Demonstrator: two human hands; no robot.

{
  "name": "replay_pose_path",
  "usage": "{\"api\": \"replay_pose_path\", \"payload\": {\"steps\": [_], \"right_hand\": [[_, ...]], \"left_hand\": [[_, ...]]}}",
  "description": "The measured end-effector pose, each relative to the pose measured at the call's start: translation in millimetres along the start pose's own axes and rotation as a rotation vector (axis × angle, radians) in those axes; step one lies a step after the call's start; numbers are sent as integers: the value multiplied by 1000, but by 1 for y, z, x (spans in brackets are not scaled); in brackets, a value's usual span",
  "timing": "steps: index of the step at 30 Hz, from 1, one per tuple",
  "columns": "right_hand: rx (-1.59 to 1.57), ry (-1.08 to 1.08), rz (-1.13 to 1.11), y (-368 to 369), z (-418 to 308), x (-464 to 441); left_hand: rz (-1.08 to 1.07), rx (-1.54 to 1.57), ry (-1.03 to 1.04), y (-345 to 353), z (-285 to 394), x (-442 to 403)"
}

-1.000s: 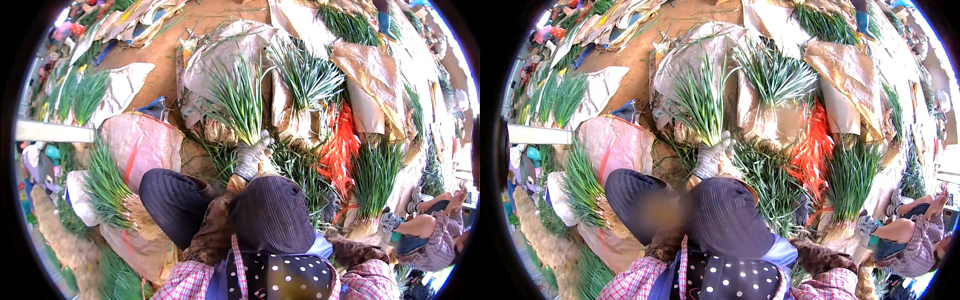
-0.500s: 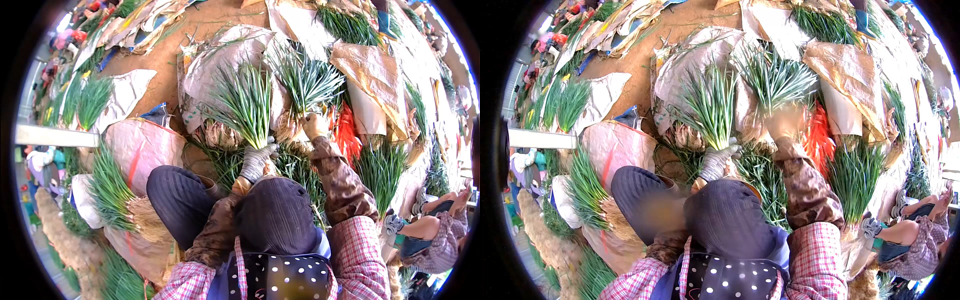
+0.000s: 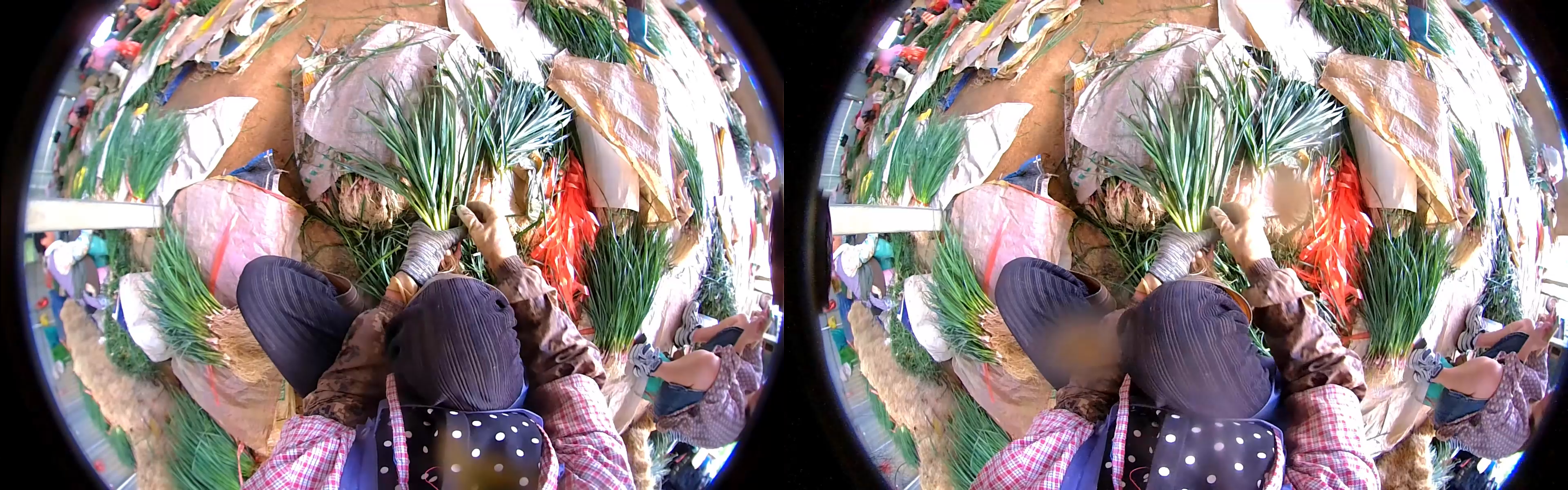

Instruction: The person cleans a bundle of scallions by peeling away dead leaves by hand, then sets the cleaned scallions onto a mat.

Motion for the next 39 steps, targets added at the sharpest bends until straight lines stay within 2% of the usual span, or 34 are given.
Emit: {"api": "replay_pose_path", "payload": {"steps": [1, 2, 3, 4, 6, 7, 8, 9, 11, 13, 14, 15, 16, 17, 18, 20, 21, 22, 24, 25, 28, 30, 31, 33, 34, 36, 39], "right_hand": [[-386, 58, -20, 22, 19, -13], [-517, 108, -15, 32, 29, -17], [-647, 158, -10, 40, 37, -19], [-776, 208, -3, 42, 38, -17], [-853, 480, 7, 48, 49, -1], [-838, 471, -14, 53, 52, 4], [-821, 462, -36, 60, 58, 7], [-632, 403, -38, 64, 61, 6], [-183, 111, 116, 34, 44, 3], [392, -104, 298, 6, 17, 5], [428, -133, 315, 3, 23, 2], [500, -130, 168, 16, 45, -5], [575, -133, 17, 25, 68, -11], [563, -214, -308, 39, 79, -5], [663, -241, -332, 30, 65, 11], [758, -87, -35, 1, 68, -8], [632, 53, 136, -35, 39, -9], [555, -4, 424, -46, 55, -31], [624, -106, 444, -50, 81, -87], [658, -157, 457, -52, 95, -114], [666, -93, 335, -44, 86, -121], [481, -43, 296, -44, 49, -73], [439, -66, 218, -42, 21, -38], [484, -183, 170, -31, -15, 10], [413, -231, 90, -19, -12, 21], [226, -309, -32, -5, -13, 42], [135, -13, -281, -2, -2, 37]], "left_hand": [[28, 5, 5, 1, 3, 3], [57, 10, 9, 1, 4, 5], [-43, 136, 103, 1, -4, -6], [-26, 205, 73, -1, -9, -7], [6, 343, 11, -5, -19, -13], [-37, 233, 201, -8, -17, -22], [-34, 215, 183, -12, -28, -30], [-31, 198, 166, -12, -25, -26], [-27, 155, 125, -8, -14, -12], [-20, 269, 210, -11, -13, -13], [-21, 323, 252, -11, -10, -15], [75, 150, 351, -17, -2, -15], [33, 186, 352, -18, 3, -11], [61, 152, 307, -15, 9, -6], [85, 112, 257, -13, 12, -2], [-77, 486, 328, -12, -6, -19], [-48, 381, 174, -13, -8, -15], [-37, 378, 116, -16, -16, -19], [-20, 372, 12, -20, -30, -32], [-71, 515, 157, -17, -25, -24], [-100, 450, 125, -13, -19, -23], [-121, 416, 109, -15, -23, -24], [-151, 406, 146, -11, -17, -18], [-114, 288, 81, -12, -20, -15], [-66, 156, 86, -9, -11, -14], [-67, 138, 105, -11, -12, -18], [44, -116, 37, -11, 2, -8]]}}
Point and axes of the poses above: each hand's wrist, its own x-axis away from the middle knuckle, its own y-axis out of the palm, z = x × y, the point moved 6 cm from there along -x, towards the middle knuckle, and after that the axes turned 15 degrees about x, right-handed, at the moved point
